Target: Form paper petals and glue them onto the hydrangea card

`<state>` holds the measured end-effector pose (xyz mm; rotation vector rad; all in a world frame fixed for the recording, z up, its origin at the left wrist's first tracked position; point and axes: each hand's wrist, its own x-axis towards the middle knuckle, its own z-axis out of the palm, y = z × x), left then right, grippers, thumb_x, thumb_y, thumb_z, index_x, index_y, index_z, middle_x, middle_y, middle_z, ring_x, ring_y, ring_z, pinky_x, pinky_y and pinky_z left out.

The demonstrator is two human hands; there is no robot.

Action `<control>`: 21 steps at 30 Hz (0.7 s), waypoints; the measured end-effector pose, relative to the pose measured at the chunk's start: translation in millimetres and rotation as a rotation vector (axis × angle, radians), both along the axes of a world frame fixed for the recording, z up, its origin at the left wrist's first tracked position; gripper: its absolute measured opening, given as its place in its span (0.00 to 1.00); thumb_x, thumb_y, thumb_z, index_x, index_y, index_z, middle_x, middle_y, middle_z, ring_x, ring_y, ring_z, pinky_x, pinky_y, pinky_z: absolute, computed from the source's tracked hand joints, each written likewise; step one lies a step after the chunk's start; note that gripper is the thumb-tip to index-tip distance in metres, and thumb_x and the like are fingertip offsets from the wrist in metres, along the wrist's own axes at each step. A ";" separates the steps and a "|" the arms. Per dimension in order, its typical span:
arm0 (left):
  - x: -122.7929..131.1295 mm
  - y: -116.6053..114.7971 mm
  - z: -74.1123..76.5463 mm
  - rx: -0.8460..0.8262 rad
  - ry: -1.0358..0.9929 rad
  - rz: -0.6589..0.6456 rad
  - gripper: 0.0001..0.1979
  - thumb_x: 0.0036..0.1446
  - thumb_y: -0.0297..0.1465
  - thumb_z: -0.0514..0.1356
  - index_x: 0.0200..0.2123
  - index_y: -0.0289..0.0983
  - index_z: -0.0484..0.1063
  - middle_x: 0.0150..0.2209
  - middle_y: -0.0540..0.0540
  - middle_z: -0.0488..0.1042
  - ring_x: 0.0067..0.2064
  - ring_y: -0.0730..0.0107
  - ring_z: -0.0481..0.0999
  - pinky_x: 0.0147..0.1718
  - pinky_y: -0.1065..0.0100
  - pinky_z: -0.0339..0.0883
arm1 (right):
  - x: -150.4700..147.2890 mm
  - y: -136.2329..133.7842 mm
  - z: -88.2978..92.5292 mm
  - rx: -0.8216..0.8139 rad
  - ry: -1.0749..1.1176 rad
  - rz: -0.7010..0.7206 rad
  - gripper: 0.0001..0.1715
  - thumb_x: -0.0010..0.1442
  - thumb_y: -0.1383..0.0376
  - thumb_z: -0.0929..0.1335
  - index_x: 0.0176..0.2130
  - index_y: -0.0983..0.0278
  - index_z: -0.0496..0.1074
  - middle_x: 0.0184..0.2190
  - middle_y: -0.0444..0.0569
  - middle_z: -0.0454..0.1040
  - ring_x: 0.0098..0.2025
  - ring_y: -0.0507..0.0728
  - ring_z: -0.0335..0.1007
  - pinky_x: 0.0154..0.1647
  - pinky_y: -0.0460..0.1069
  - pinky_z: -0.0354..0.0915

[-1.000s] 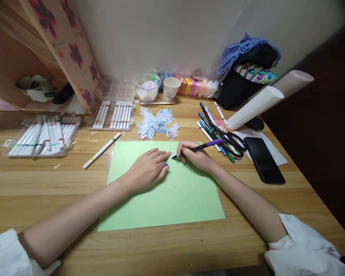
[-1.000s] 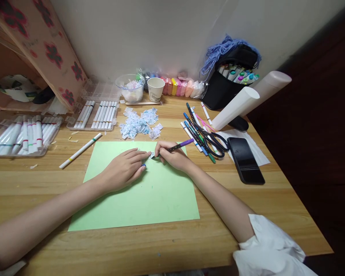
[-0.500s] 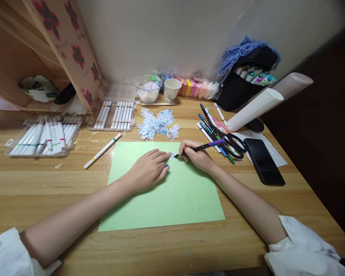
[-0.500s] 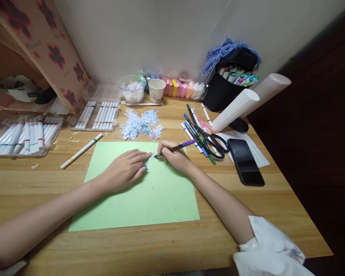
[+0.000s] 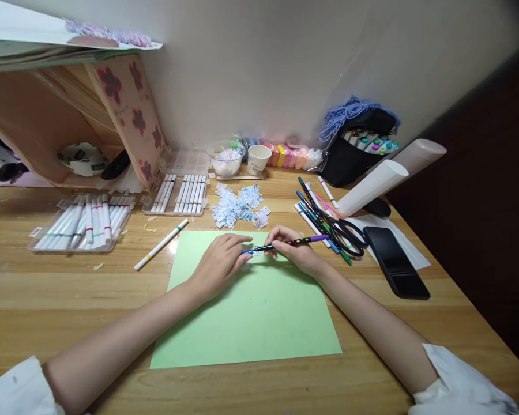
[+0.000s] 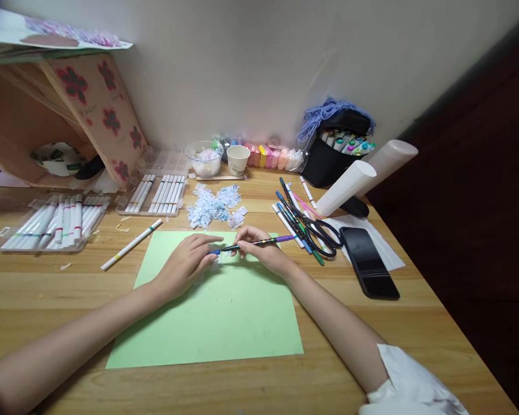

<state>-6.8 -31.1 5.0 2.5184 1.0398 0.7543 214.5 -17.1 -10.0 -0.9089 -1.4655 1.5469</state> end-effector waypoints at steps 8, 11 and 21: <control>0.0 -1.1 -3.1 0.086 0.034 -0.019 0.15 0.65 0.36 0.47 0.33 0.36 0.68 0.38 0.44 0.73 0.39 0.65 0.67 0.37 0.63 0.63 | -9.3 -13.3 7.4 -0.007 -0.074 0.083 0.10 0.55 0.61 0.70 0.34 0.64 0.68 0.31 0.46 0.72 0.32 0.51 0.70 0.33 0.47 0.64; -2.2 -2.9 -3.9 0.092 0.047 -0.060 0.18 0.66 0.37 0.42 0.32 0.35 0.66 0.33 0.44 0.70 0.34 0.65 0.63 0.33 0.64 0.59 | -14.4 -20.1 11.0 0.115 -0.060 0.081 0.08 0.56 0.62 0.70 0.33 0.64 0.68 0.33 0.47 0.72 0.35 0.52 0.70 0.36 0.48 0.65; -8.7 -8.2 -4.0 -0.101 -0.062 -0.248 0.25 0.66 0.42 0.33 0.30 0.37 0.62 0.30 0.45 0.67 0.33 0.66 0.61 0.35 0.63 0.57 | -16.5 -26.3 29.0 0.475 -0.276 0.233 0.03 0.59 0.66 0.67 0.35 0.64 0.70 0.34 0.49 0.74 0.36 0.53 0.72 0.37 0.47 0.65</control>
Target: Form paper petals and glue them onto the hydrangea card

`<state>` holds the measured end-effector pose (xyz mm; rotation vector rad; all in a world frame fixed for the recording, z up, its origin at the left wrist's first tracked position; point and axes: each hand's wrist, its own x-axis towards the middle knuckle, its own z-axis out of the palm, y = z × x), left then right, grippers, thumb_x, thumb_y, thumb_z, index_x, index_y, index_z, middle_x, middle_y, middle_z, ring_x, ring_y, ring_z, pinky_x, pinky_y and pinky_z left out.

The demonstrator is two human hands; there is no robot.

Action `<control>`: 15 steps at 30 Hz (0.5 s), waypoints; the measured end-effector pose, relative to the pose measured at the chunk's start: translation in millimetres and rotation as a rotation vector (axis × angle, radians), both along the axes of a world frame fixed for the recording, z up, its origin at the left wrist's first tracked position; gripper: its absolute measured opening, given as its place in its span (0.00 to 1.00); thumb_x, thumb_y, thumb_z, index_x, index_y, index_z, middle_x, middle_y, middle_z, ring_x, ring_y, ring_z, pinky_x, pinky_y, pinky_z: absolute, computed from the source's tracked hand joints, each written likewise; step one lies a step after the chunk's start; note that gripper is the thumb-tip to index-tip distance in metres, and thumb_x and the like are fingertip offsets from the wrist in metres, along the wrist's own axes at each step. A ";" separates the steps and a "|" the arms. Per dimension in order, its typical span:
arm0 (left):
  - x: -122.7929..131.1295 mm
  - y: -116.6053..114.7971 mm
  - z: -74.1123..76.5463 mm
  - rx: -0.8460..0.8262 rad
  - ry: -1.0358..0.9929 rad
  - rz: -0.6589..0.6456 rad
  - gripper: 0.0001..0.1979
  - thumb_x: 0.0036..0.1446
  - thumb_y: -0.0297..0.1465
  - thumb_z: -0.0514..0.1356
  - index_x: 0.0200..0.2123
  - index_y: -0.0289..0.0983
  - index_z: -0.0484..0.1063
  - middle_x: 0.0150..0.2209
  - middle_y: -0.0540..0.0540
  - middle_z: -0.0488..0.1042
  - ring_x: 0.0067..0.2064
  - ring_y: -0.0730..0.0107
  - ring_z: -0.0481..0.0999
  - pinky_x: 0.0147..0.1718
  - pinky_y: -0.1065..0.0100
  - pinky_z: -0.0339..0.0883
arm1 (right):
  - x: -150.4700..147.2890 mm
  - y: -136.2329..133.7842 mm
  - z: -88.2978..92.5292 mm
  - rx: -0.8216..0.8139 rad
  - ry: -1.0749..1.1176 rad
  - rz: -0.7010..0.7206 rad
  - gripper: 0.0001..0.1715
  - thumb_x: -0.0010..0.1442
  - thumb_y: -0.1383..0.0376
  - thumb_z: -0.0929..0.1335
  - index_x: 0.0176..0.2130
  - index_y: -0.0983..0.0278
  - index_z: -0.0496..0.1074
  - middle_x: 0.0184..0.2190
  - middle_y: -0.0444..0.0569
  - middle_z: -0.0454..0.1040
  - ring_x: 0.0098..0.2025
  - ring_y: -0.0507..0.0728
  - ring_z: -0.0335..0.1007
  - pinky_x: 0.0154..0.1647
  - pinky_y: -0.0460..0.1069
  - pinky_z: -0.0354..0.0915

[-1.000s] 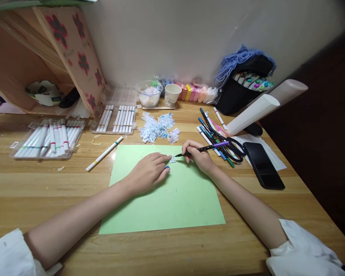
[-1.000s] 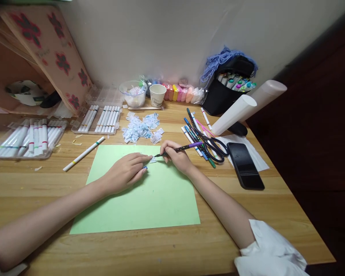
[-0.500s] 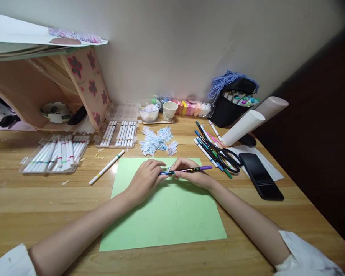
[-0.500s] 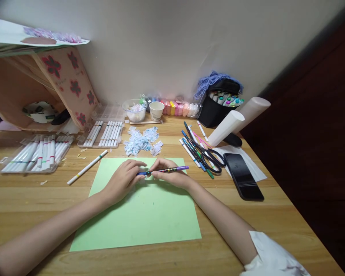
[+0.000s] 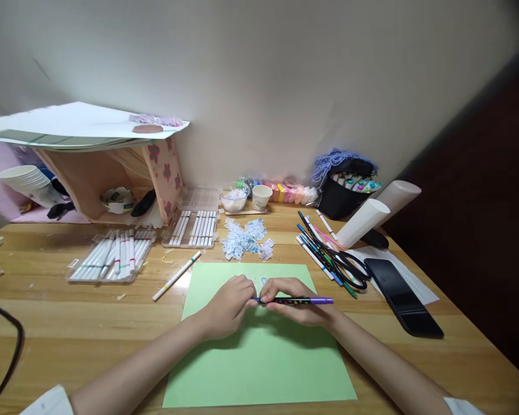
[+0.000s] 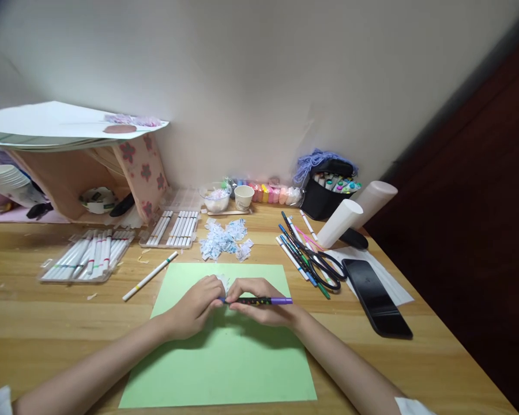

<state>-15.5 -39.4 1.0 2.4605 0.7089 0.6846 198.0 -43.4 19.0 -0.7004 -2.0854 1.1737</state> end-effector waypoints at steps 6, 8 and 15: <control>0.9 6.6 2.1 -0.122 -0.137 0.242 0.20 0.67 0.39 0.39 0.32 0.38 0.63 0.33 0.46 0.67 0.38 0.66 0.65 0.39 0.63 0.60 | -15.0 -0.3 -3.5 -0.137 -0.014 -0.178 0.08 0.62 0.61 0.65 0.39 0.64 0.67 0.32 0.48 0.73 0.34 0.53 0.71 0.34 0.47 0.65; 1.1 7.7 2.4 -0.135 -0.197 0.360 0.15 0.67 0.37 0.41 0.40 0.38 0.63 0.40 0.44 0.67 0.43 0.65 0.65 0.44 0.61 0.61 | -12.7 5.6 -0.4 -0.059 -0.127 -0.158 0.09 0.62 0.61 0.65 0.40 0.64 0.68 0.33 0.49 0.74 0.34 0.53 0.71 0.35 0.47 0.65; 1.4 8.2 -2.4 -0.118 -0.265 0.531 0.11 0.65 0.35 0.45 0.47 0.40 0.59 0.48 0.42 0.63 0.51 0.62 0.64 0.51 0.57 0.60 | 50.4 42.9 11.6 0.484 -0.689 -0.297 0.19 0.62 0.73 0.59 0.47 0.61 0.71 0.51 0.55 0.70 0.53 0.61 0.65 0.52 0.57 0.60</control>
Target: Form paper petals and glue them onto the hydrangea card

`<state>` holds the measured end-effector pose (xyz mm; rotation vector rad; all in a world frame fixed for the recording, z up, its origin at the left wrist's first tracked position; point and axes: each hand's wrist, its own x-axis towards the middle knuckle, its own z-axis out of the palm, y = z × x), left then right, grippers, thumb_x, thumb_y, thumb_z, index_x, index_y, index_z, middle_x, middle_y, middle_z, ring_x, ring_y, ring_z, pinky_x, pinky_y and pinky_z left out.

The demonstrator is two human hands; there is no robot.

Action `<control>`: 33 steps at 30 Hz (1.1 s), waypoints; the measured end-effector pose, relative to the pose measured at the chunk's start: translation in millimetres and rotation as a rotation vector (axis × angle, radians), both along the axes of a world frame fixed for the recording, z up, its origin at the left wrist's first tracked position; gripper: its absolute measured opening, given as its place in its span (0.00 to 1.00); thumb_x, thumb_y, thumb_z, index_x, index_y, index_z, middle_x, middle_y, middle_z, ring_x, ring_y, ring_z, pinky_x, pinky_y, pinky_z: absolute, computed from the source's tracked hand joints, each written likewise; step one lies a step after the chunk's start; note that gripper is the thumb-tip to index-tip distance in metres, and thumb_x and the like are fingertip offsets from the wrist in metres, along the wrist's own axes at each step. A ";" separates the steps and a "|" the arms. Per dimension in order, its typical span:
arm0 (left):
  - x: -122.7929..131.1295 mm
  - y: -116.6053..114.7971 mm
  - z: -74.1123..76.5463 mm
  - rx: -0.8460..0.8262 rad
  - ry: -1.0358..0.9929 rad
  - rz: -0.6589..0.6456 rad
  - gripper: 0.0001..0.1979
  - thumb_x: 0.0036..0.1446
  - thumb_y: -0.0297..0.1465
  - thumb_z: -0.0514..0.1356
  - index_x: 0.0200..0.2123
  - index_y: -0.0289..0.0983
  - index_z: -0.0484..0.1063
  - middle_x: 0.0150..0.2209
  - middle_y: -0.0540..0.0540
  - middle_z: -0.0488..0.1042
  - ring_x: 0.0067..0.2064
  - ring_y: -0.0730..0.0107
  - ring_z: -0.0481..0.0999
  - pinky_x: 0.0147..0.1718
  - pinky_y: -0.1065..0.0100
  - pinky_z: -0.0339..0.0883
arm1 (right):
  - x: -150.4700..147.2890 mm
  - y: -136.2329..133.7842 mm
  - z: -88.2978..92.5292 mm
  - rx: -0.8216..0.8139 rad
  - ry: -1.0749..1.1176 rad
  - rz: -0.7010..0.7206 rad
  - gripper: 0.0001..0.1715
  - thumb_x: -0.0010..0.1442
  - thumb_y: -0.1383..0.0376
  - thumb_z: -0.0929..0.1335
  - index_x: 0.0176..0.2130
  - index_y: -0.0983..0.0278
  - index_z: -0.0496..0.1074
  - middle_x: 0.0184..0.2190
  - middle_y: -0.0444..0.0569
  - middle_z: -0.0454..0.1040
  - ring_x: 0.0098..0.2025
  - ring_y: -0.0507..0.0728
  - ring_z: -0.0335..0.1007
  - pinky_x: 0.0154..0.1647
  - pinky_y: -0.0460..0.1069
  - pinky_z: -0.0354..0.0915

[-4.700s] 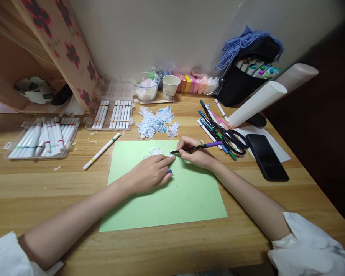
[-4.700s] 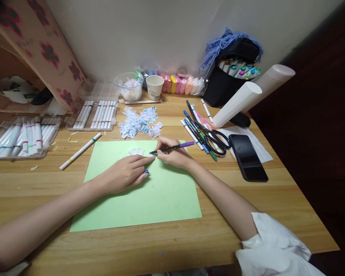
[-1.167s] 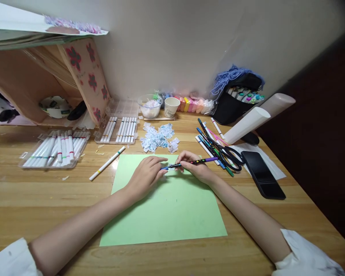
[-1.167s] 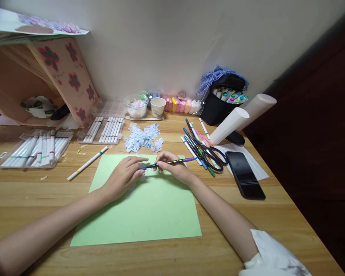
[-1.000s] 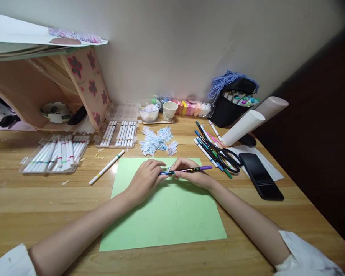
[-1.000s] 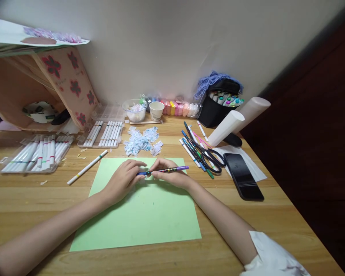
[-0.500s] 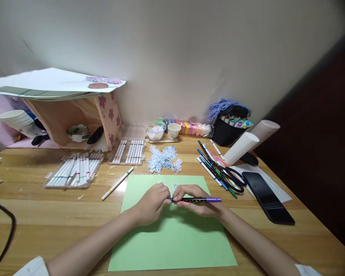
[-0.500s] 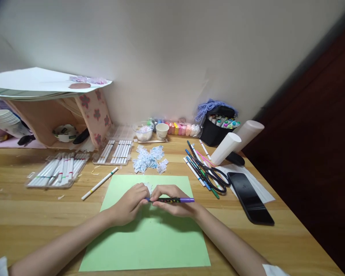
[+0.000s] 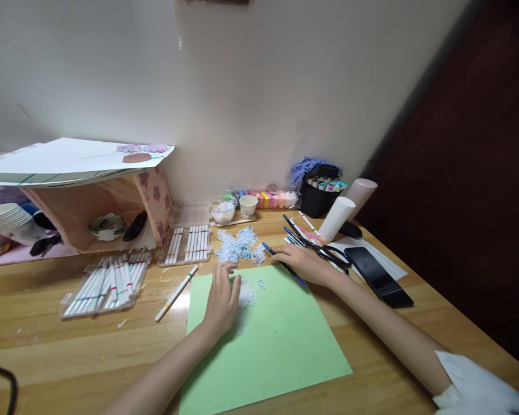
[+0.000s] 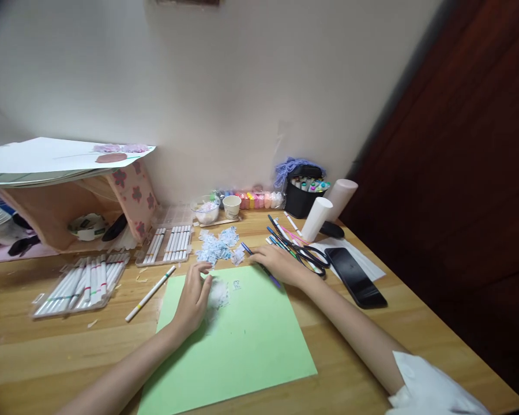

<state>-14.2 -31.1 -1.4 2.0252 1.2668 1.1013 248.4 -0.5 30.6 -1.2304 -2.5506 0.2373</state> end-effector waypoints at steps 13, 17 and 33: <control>1.0 1.6 -0.6 0.076 0.101 -0.014 0.10 0.63 0.32 0.46 0.46 0.39 0.61 0.45 0.42 0.65 0.49 0.60 0.66 0.47 0.57 0.63 | 41.1 6.4 -11.4 -0.113 -0.201 -0.702 0.11 0.55 0.62 0.68 0.36 0.68 0.72 0.36 0.56 0.76 0.39 0.61 0.72 0.37 0.49 0.62; 1.5 0.6 0.5 0.071 0.128 -0.037 0.09 0.62 0.31 0.46 0.45 0.39 0.60 0.44 0.42 0.66 0.47 0.61 0.67 0.46 0.57 0.64 | 39.1 14.0 -7.8 -0.188 -0.246 -0.753 0.11 0.54 0.63 0.68 0.34 0.69 0.74 0.34 0.59 0.77 0.37 0.62 0.73 0.34 0.49 0.61; 5.3 -1.3 -3.0 0.346 0.373 -0.129 0.19 0.63 0.36 0.51 0.56 0.39 0.59 0.51 0.39 0.67 0.50 0.56 0.65 0.47 0.57 0.62 | -37.0 -48.8 46.4 -0.282 -0.146 -0.122 0.15 0.65 0.61 0.60 0.32 0.64 0.70 0.26 0.48 0.73 0.26 0.53 0.64 0.25 0.46 0.51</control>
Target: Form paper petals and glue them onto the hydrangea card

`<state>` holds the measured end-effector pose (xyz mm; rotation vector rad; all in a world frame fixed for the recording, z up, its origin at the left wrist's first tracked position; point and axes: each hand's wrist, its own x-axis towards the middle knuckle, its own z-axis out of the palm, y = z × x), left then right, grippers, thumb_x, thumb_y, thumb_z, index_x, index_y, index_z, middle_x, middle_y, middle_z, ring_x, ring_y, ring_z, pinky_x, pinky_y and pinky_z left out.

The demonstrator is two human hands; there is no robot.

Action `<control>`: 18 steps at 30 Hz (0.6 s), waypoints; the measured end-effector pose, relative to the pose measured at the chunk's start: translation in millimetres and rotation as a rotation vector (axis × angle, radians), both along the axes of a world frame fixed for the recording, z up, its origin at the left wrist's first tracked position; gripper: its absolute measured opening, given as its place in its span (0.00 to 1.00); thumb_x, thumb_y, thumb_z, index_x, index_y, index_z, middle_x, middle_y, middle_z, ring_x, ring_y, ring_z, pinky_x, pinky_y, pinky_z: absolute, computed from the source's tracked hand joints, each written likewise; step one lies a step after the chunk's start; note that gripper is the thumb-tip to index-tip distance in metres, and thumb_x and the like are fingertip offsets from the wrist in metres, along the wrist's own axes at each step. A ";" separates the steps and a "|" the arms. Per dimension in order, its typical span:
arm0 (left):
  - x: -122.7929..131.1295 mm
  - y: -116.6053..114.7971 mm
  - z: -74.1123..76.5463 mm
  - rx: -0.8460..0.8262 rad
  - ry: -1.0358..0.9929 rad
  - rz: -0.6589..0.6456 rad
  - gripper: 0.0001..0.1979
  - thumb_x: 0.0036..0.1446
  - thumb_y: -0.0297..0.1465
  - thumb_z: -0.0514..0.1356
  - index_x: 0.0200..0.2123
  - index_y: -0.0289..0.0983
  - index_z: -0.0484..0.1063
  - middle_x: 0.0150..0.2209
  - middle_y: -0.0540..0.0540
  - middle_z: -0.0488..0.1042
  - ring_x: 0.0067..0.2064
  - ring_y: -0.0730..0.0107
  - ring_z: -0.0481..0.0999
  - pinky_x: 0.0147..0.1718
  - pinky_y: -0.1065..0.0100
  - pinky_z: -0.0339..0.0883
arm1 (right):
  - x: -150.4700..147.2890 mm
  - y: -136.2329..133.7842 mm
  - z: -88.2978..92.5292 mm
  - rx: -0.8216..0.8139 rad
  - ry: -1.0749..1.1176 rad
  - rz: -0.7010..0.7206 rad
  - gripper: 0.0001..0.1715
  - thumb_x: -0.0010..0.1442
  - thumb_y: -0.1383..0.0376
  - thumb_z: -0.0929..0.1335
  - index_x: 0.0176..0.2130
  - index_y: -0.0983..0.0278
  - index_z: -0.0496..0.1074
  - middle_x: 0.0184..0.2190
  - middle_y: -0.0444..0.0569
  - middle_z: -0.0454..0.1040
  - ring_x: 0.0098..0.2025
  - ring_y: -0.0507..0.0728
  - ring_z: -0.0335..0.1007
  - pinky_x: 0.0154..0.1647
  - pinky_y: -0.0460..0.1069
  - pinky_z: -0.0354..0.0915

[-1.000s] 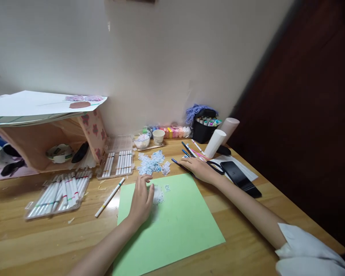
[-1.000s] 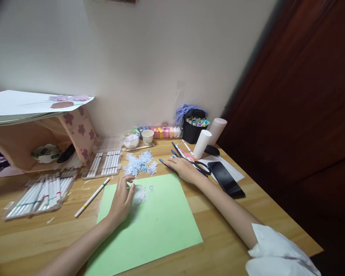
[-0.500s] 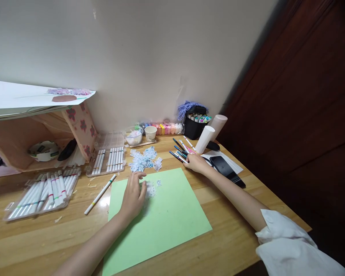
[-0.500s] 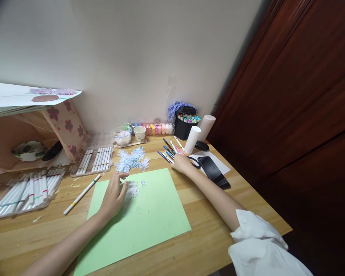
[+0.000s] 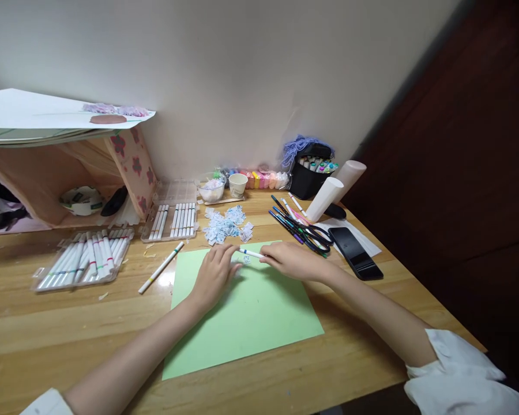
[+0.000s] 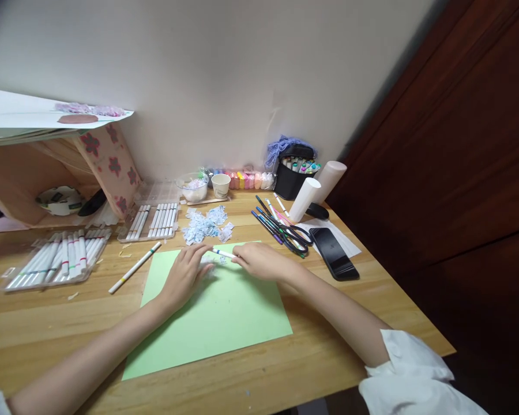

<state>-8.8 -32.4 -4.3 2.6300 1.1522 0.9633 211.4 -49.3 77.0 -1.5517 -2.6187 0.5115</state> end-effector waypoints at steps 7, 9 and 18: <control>0.6 -2.5 4.4 0.074 0.219 -0.054 0.14 0.65 0.35 0.46 0.32 0.38 0.67 0.32 0.45 0.71 0.35 0.61 0.65 0.33 0.62 0.56 | 3.2 2.6 -11.1 0.112 0.159 0.163 0.16 0.66 0.61 0.59 0.39 0.59 0.74 0.32 0.49 0.75 0.34 0.57 0.68 0.35 0.50 0.59; 1.8 -4.3 5.7 0.035 0.218 -0.088 0.14 0.66 0.34 0.45 0.31 0.38 0.65 0.31 0.45 0.71 0.34 0.62 0.64 0.32 0.62 0.55 | 6.6 5.7 -14.8 0.148 0.135 0.193 0.16 0.65 0.62 0.59 0.38 0.56 0.74 0.30 0.49 0.74 0.34 0.58 0.67 0.39 0.52 0.59; -8.6 0.4 7.6 -0.252 -0.039 -0.144 0.21 0.67 0.35 0.38 0.26 0.39 0.62 0.26 0.47 0.68 0.32 0.65 0.65 0.33 0.64 0.60 | 87.1 29.2 -11.6 0.397 0.236 -0.068 0.18 0.65 0.59 0.57 0.45 0.62 0.71 0.35 0.55 0.73 0.38 0.61 0.68 0.44 0.57 0.62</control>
